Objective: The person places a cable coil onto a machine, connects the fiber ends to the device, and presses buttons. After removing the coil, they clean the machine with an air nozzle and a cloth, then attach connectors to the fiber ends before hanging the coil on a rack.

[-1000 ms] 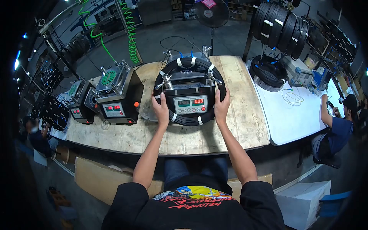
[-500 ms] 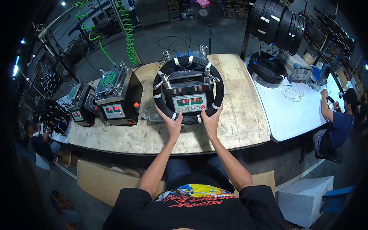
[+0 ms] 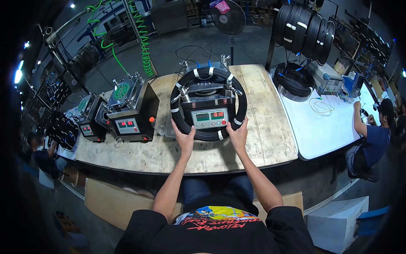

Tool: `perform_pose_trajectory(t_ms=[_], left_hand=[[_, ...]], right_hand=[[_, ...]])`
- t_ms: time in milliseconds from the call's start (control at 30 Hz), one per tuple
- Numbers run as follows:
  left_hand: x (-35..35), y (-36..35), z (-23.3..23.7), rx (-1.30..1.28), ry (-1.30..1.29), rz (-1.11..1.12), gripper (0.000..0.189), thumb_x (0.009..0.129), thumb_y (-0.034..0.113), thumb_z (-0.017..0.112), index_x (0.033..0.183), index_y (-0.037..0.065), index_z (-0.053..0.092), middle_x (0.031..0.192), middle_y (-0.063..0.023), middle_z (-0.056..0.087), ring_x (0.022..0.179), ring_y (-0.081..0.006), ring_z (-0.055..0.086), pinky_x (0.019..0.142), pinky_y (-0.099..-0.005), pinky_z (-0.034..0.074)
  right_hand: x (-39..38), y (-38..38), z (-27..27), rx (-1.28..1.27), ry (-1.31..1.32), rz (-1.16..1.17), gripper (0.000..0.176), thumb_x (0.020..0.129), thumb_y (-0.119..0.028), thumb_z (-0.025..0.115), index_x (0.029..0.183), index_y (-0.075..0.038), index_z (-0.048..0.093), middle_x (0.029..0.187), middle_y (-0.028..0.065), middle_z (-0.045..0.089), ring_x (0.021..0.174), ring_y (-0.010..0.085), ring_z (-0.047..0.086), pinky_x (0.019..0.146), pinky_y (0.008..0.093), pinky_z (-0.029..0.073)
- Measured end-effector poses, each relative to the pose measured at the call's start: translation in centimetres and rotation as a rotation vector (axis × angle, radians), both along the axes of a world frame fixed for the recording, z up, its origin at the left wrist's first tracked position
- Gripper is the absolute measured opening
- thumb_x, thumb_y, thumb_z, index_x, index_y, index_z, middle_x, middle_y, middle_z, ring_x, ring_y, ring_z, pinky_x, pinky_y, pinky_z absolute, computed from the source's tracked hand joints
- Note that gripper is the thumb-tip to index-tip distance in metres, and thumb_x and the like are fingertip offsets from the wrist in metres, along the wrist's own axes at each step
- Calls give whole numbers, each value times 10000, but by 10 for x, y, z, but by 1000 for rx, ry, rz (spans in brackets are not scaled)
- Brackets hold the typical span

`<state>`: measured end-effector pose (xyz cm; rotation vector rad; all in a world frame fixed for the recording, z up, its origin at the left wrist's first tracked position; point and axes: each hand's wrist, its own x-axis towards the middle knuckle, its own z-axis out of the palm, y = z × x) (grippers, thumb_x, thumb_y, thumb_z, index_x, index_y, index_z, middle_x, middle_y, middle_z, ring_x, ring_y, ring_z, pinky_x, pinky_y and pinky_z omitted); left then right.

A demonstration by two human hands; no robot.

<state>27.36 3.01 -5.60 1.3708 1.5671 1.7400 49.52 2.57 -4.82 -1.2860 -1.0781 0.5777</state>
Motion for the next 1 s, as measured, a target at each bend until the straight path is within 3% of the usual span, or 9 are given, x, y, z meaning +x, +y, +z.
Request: perform_pose_trajectory(t_ms=[167, 300, 467, 567, 633, 700, 800, 900, 1000], left_hand=[[-20, 8, -9, -139, -91, -145, 982, 825, 279, 850, 1529, -161, 325, 1551, -353, 425, 1475, -420, 402, 1238, -431, 283], [-19, 12, -18, -110, 6, -64, 1009, 828, 309, 846, 1533, -166, 303, 1538, -365, 430, 1450, -428, 435, 1217, -434, 318], [-21, 16, -24, -86, 163, 31, 1019, 861, 369, 828, 1541, -163, 287, 1522, -363, 449, 1419, -423, 475, 1196, -424, 351], [-32, 12, 3, -108, -22, -108, 979, 919, 417, 787, 1536, -162, 296, 1511, -357, 464, 1414, -400, 487, 1193, -414, 358], [-48, 22, 13, -29, 8, -216, 801, 1012, 390, 697, 1528, -125, 365, 1414, -268, 582, 1302, -304, 576, 1117, -373, 427], [-61, 29, 30, -115, 11, -295, 680, 1056, 361, 638, 1521, -80, 412, 1323, -189, 638, 1208, -248, 610, 1075, -358, 448], [-63, 49, 29, 115, 38, -223, 522, 1105, 300, 561, 1473, -59, 473, 1268, -119, 640, 1105, -184, 616, 999, -321, 479], [-56, 29, 67, -11, 18, -314, 585, 1111, 333, 548, 1536, -49, 424, 1326, -131, 622, 1144, -181, 604, 1027, -315, 464], [-66, 41, 57, -44, 42, -355, 614, 1112, 354, 543, 1544, -63, 412, 1398, -150, 595, 1217, -186, 583, 1071, -311, 438]], right_hand=[[17, 2, 2, 19, -52, 91, 689, 899, -163, 785, 1461, -6, 417, 1117, 194, 725, 990, 286, 720, 885, 403, 548], [17, 3, 2, -14, -103, 70, 562, 934, -188, 773, 1360, 2, 460, 1022, 130, 704, 902, 227, 682, 822, 370, 544], [17, 1, 7, -30, -93, 92, 595, 951, -231, 755, 1406, -13, 439, 1057, 162, 720, 939, 263, 708, 855, 388, 548], [29, 3, 4, -7, -89, 172, 602, 973, -248, 735, 1438, -20, 429, 1080, 162, 720, 966, 257, 710, 873, 383, 549], [34, 9, 6, 36, -82, 197, 588, 992, -253, 719, 1449, -21, 429, 1088, 147, 709, 974, 234, 693, 877, 372, 546], [37, 16, 12, 105, -65, 193, 583, 1011, -258, 702, 1468, -24, 426, 1089, 132, 698, 975, 215, 676, 880, 366, 543], [44, 22, 29, 19, 71, 273, 585, 1043, -249, 671, 1508, -17, 402, 1137, 95, 635, 984, 143, 635, 838, 285, 546], [49, 29, 29, 43, 2, 263, 609, 1057, -239, 649, 1551, -13, 373, 1167, 78, 616, 995, 131, 630, 872, 272, 550], [52, 39, 16, 176, -166, 193, 629, 1061, -236, 638, 1574, -10, 352, 1181, 80, 617, 1002, 142, 634, 898, 282, 539]])
